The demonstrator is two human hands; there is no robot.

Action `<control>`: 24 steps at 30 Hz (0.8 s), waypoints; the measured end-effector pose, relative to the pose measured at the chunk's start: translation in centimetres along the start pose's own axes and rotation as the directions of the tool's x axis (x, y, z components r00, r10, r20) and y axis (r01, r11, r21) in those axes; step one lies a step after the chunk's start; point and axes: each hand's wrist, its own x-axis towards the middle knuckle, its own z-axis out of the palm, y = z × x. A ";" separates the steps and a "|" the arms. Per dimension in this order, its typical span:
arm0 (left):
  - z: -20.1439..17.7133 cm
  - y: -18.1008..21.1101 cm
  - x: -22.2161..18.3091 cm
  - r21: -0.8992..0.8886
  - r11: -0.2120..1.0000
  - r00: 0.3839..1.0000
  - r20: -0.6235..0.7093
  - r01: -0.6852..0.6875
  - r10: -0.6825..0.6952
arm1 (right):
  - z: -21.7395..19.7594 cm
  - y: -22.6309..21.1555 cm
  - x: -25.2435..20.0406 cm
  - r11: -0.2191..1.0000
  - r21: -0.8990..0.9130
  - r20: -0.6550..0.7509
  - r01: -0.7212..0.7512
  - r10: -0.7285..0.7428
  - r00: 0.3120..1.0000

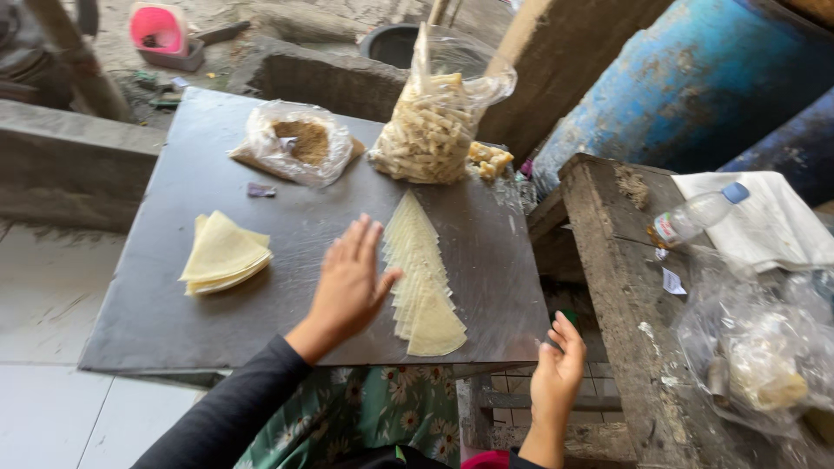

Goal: The person fills triangular pastry sheets with a spiced mixture and rolls them into small cylinders by hand.

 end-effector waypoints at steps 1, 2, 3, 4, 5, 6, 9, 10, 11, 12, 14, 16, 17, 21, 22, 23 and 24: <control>-1.7 -1.2 -0.4 0.046 0.996 0.994 -0.071 0.082 -0.079 | -0.6 0.5 -0.5 1.000 -0.002 -0.022 -0.010 0.010 1.000; -3.7 -2.9 -0.7 0.085 0.982 0.977 -0.146 0.167 -0.154 | -1.1 0.9 -0.9 1.000 -0.004 -0.044 -0.020 0.019 0.999; -5.7 -4.6 -0.8 0.124 0.951 0.949 -0.178 0.284 -0.260 | -1.8 1.1 -1.2 1.000 -0.009 -0.060 -0.027 0.026 0.998; -7.7 -6.5 -1.2 0.157 0.904 0.908 -0.214 0.397 -0.361 | -2.5 1.3 -1.5 0.999 -0.015 -0.075 -0.034 0.033 0.997; -9.5 -8.2 -1.3 0.249 0.834 0.866 -0.243 0.492 -0.438 | -2.6 1.4 -1.6 0.999 -0.016 -0.100 -0.043 0.041 0.994; -10.9 -9.7 -1.6 0.333 0.745 0.815 -0.281 0.578 -0.507 | -2.6 1.5 -1.5 0.997 -0.026 -0.111 -0.073 0.070 0.991; -11.8 -12.2 -3.1 0.346 0.680 0.761 -0.240 0.647 -0.602 | -3.4 1.6 -2.4 0.989 -0.033 -0.125 -0.143 0.138 0.982; -11.5 -12.8 -3.2 0.318 0.676 0.745 -0.213 0.665 -0.633 | -3.5 1.6 -2.5 0.991 -0.008 -0.119 -0.135 0.133 0.984; -11.2 -13.3 -3.3 0.291 0.674 0.731 -0.177 0.679 -0.659 | -3.6 1.7 -2.8 0.991 0.014 -0.120 -0.130 0.131 0.984; -10.8 -13.8 -3.3 0.264 0.671 0.716 -0.141 0.693 -0.684 | -3.6 1.8 -2.8 0.992 0.053 -0.115 -0.117 0.123 0.986; -10.8 -15.4 -2.8 0.157 0.689 0.706 -0.133 0.708 -0.695 | -3.8 2.4 -3.3 0.987 0.123 -0.121 -0.100 0.115 0.986; -10.9 -16.7 -2.5 0.075 0.696 0.700 -0.116 0.714 -0.705 | -4.3 3.2 -4.0 0.985 0.151 -0.119 -0.090 0.108 0.987; -11.2 -17.1 -2.6 0.049 0.693 0.693 -0.109 0.719 -0.712 | -4.5 3.6 -4.3 0.982 0.167 -0.114 -0.083 0.103 0.988; -11.3 -16.2 -2.7 -0.040 0.727 0.720 -0.111 0.685 -0.685 | -5.6 5.1 -5.5 0.973 0.175 -0.102 -0.151 0.171 0.980; -11.4 -15.2 -2.6 -0.041 0.750 0.741 -0.128 0.661 -0.660 | -5.8 5.4 -5.7 0.971 0.190 -0.103 -0.145 0.167 0.981; -11.5 -14.0 -2.7 -0.039 0.769 0.757 -0.147 0.639 -0.637 | -5.9 5.7 -5.9 0.968 0.206 -0.099 -0.141 0.164 0.981; -11.6 -12.6 -2.6 -0.036 0.787 0.773 -0.166 0.616 -0.613 | -6.2 6.1 -6.2 0.967 0.209 -0.101 -0.149 0.173 0.980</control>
